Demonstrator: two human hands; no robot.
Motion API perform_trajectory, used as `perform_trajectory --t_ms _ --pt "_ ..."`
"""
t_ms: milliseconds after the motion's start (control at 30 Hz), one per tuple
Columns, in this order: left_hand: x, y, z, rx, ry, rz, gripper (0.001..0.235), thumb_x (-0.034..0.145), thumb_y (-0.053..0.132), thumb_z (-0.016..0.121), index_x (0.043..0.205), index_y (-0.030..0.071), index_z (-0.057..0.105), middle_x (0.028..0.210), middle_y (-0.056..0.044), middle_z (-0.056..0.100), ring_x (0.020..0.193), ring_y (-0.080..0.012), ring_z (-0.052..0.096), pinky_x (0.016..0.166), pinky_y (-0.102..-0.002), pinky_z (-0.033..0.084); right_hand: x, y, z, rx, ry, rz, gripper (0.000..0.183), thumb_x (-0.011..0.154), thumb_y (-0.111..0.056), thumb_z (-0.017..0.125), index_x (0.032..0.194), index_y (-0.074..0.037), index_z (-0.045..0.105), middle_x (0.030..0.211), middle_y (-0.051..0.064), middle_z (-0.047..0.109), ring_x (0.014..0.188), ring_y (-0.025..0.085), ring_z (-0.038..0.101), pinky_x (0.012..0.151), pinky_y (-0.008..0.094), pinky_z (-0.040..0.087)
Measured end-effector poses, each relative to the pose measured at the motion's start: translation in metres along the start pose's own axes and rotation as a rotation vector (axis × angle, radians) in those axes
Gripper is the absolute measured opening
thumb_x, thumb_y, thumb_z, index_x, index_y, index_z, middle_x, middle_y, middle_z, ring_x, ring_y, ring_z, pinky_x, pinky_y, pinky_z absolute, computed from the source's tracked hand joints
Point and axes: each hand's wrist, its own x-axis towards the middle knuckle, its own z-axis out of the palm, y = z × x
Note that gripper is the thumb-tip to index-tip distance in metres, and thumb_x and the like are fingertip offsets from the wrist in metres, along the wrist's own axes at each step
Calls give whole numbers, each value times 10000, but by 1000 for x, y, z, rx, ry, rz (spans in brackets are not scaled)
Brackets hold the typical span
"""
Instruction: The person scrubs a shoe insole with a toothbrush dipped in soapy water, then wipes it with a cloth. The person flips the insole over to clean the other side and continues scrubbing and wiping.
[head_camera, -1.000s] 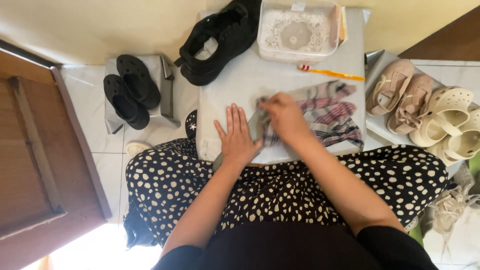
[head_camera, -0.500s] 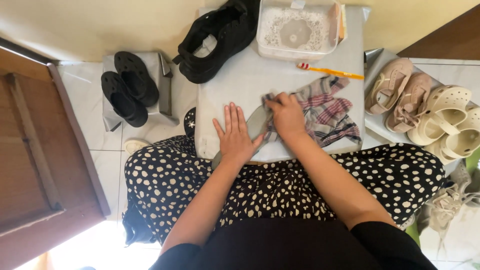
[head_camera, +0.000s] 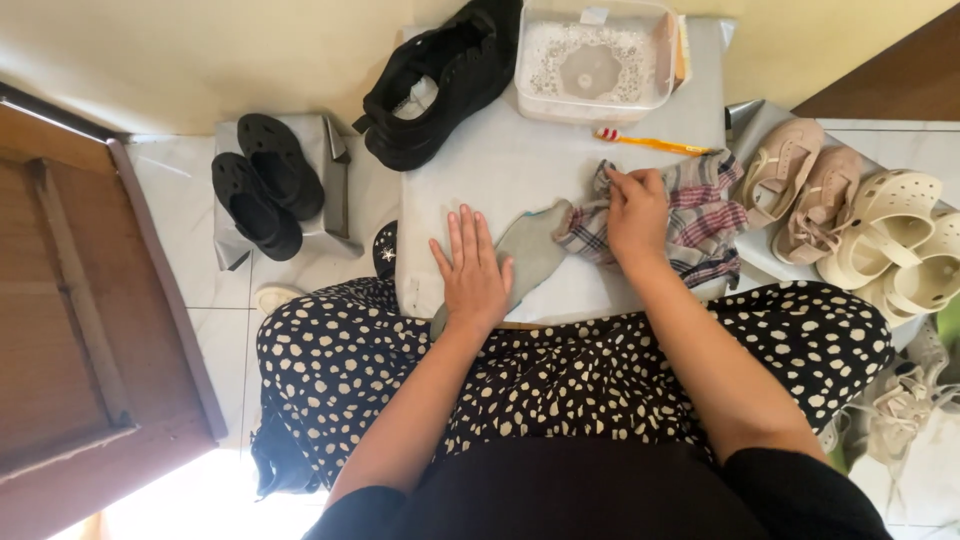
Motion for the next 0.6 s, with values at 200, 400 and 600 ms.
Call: perform_trajectory --t_ms 200,400,600 --pt "2 1 3 19 23 12 793 994 231 537 1615 -19 112 1697 -248 0 1572 -384 -45 1188 -687 -82 -58 -95 -16 478 -433 285 220 945 -186 702 1078 -14 737 1001 226 700 1036 423 655 975 479 492" --pt "2 -5 16 53 79 57 778 1005 246 529 1614 -16 122 1695 -254 23 1573 -390 -35 1177 -696 -86 -58 -33 40 -162 -174 -473 204 966 -198 588 1061 -204 768 1004 31 597 839 263 602 714 362 502" --pt "-5 -5 15 2 133 147 707 988 174 582 1609 79 259 1686 -237 126 1570 -393 58 1204 -681 20 -24 -12 40 -273 -118 -327 192 936 -164 645 1044 -196 801 987 44 615 851 289 639 724 354 535"
